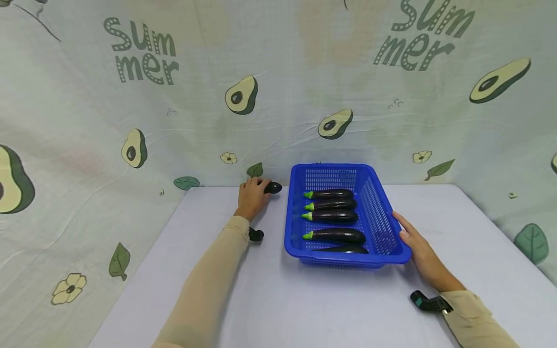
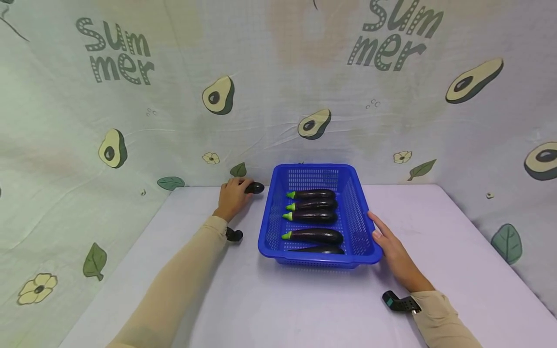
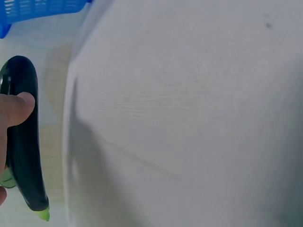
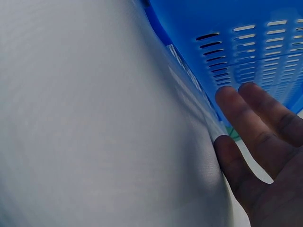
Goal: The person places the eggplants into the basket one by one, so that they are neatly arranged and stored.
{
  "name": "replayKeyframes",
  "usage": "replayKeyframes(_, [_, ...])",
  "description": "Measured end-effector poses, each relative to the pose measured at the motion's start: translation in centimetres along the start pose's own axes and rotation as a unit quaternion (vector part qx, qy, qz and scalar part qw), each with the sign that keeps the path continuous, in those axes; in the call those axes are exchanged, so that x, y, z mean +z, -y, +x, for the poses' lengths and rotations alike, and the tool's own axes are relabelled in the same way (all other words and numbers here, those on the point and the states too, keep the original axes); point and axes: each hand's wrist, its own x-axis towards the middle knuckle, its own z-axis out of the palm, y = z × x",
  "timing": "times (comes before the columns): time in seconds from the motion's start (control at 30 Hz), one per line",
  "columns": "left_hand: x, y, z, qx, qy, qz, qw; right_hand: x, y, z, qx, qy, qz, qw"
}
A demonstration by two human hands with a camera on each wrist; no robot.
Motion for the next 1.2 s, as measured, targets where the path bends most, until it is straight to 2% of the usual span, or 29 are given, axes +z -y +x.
replayKeyframes(0.27, [-0.8, 0.2, -0.6, 0.026, -0.037, -0.012, 0.9989, 0.0, 0.0, 0.0, 0.002, 0.000, -0.001, 1.0000])
replayKeyframes(0.5, [-0.8, 0.3, -1.2, 0.050, -0.099, -0.054, 0.9923, 0.0, -0.3, 0.0, 0.001, 0.001, 0.003, 1.0000])
replayKeyframes(0.57, [-0.8, 0.3, -1.3, 0.050, -0.099, -0.063, 0.9918, 0.0, -0.3, 0.0, 0.000, 0.000, 0.003, 1.0000])
replayKeyframes(0.7, [-1.4, 0.0, -1.4, 0.036, -0.075, -0.064, 0.9945, 0.0, -0.1, 0.0, 0.003, -0.001, 0.005, 1.0000])
replayKeyframes(0.8, [-2.0, -0.3, -1.6, 0.030, -0.068, -0.060, 0.9954, 0.1, -0.1, 0.0, 0.004, 0.000, 0.006, 1.0000])
replayKeyframes(1.0, [-2.8, -0.6, -2.0, 0.046, -0.107, -0.060, 0.9914, 0.1, -0.1, 0.0, 0.004, 0.002, 0.008, 1.0000])
replayKeyframes(1.1, [-3.0, -0.8, -2.2, 0.064, -0.130, -0.073, 0.9868, 0.0, 0.0, 0.1, 0.003, 0.004, 0.007, 1.0000])
replayKeyframes(1.2, [-3.1, -1.0, -2.3, 0.087, -0.134, -0.090, 0.9830, -0.1, 0.1, 0.0, 0.000, 0.001, 0.003, 1.0000])
